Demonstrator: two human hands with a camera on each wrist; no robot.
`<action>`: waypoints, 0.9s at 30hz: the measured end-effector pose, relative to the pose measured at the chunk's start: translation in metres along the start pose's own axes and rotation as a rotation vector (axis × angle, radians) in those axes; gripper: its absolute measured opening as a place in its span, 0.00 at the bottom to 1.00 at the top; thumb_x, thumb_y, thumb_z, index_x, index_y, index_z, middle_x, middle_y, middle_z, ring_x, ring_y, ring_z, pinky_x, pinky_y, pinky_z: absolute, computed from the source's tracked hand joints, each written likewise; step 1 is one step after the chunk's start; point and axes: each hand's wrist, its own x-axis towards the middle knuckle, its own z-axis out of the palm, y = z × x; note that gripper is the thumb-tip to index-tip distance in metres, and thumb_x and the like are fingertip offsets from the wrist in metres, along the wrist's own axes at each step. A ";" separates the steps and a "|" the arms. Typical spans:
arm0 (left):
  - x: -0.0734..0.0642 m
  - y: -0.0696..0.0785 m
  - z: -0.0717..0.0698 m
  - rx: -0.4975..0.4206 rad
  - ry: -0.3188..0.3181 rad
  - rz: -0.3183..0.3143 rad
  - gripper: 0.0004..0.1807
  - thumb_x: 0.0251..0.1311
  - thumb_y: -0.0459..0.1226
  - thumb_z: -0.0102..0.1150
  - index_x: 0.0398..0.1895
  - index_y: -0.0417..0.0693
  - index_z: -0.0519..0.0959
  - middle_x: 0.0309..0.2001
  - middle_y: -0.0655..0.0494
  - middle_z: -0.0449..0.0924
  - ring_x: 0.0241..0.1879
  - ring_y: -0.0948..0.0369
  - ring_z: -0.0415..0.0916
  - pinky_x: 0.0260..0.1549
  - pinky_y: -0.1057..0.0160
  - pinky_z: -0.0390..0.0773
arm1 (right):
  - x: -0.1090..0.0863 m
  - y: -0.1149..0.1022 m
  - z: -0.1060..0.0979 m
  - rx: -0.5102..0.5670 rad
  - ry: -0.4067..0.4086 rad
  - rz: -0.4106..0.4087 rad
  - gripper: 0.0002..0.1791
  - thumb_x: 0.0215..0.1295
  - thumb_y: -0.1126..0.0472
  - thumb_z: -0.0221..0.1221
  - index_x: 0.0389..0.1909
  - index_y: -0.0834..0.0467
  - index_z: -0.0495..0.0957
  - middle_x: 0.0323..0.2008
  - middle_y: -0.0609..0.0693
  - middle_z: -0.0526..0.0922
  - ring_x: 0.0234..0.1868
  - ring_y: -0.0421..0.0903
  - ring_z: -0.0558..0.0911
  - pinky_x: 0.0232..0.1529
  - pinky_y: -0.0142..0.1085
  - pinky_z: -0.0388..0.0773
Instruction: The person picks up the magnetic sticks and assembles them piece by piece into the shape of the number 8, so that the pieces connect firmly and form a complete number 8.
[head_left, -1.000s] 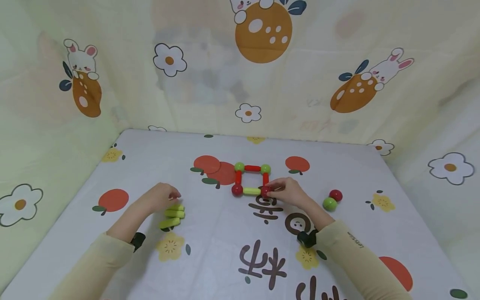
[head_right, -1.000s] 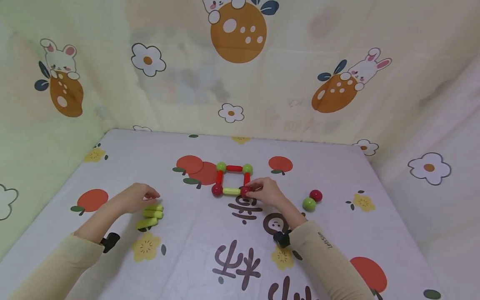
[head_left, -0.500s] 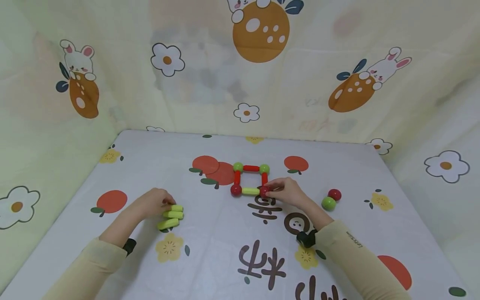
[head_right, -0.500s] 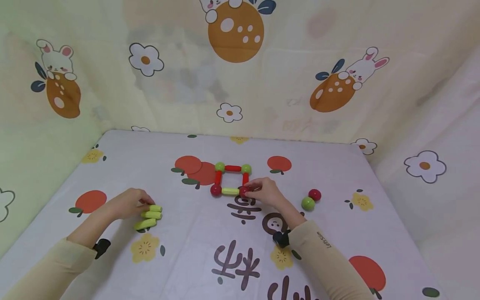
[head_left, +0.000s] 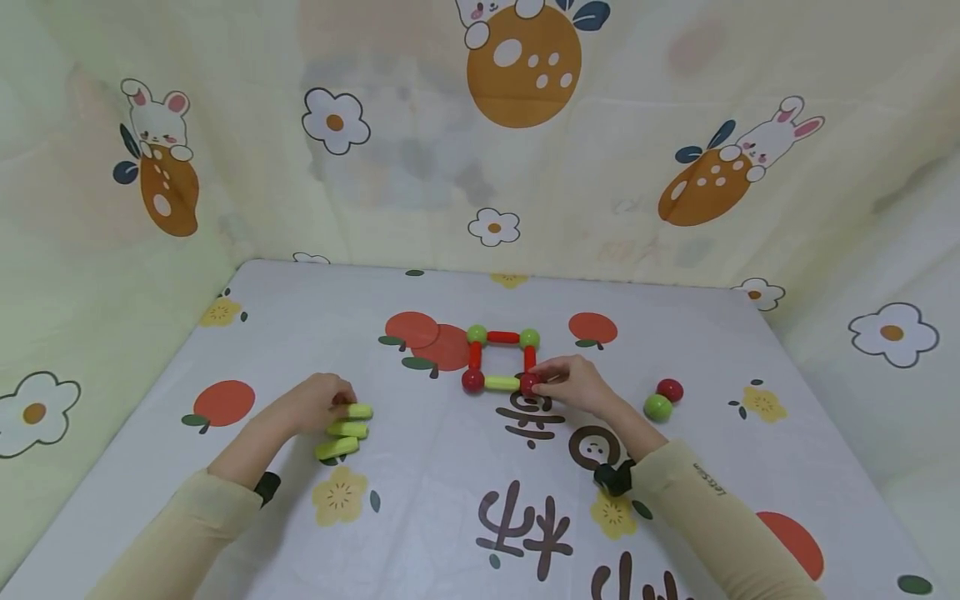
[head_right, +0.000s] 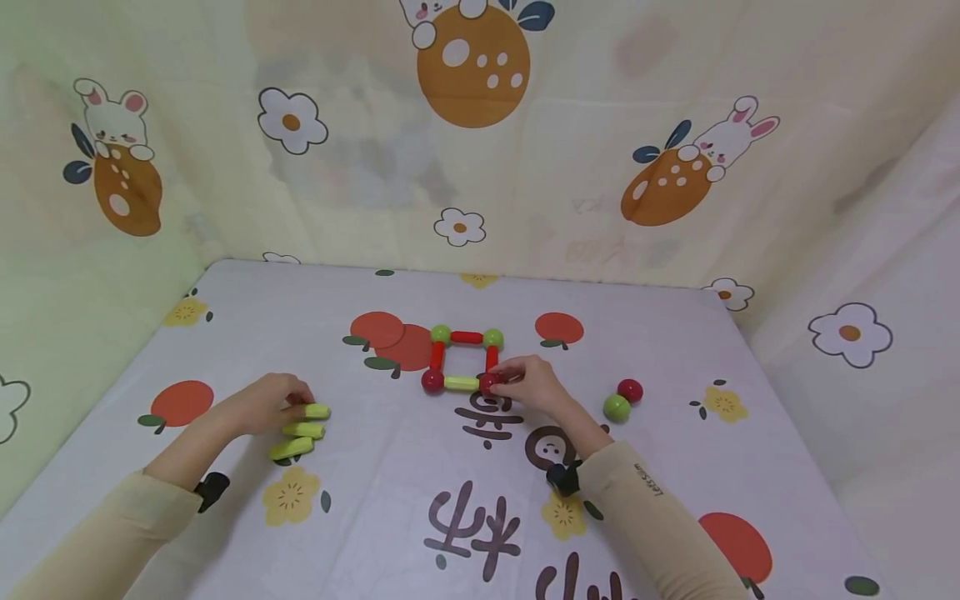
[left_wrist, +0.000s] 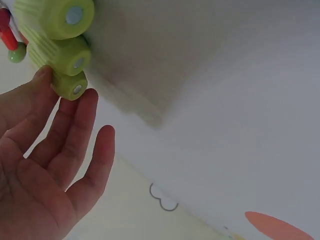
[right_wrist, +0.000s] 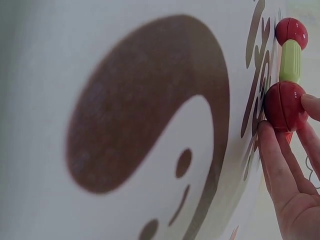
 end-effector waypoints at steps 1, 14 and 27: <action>0.001 0.001 0.000 0.000 0.008 0.004 0.05 0.56 0.27 0.56 0.34 0.39 0.80 0.30 0.55 0.74 0.31 0.59 0.69 0.34 0.60 0.73 | 0.000 0.000 0.000 -0.001 0.000 0.000 0.16 0.55 0.64 0.63 0.45 0.64 0.79 0.39 0.56 0.83 0.37 0.48 0.80 0.37 0.36 0.77; 0.019 0.027 0.000 -0.032 0.064 0.017 0.08 0.56 0.28 0.54 0.39 0.37 0.77 0.33 0.51 0.77 0.33 0.57 0.72 0.37 0.57 0.74 | 0.000 0.000 0.001 -0.002 -0.003 0.032 0.16 0.56 0.62 0.63 0.46 0.62 0.79 0.40 0.56 0.82 0.38 0.48 0.80 0.38 0.36 0.77; 0.039 0.067 0.009 0.041 0.046 -0.001 0.11 0.54 0.29 0.59 0.41 0.34 0.80 0.34 0.49 0.79 0.35 0.57 0.73 0.38 0.59 0.75 | 0.001 0.001 0.000 -0.006 0.002 0.023 0.16 0.56 0.62 0.63 0.45 0.63 0.79 0.40 0.56 0.82 0.37 0.48 0.79 0.37 0.36 0.77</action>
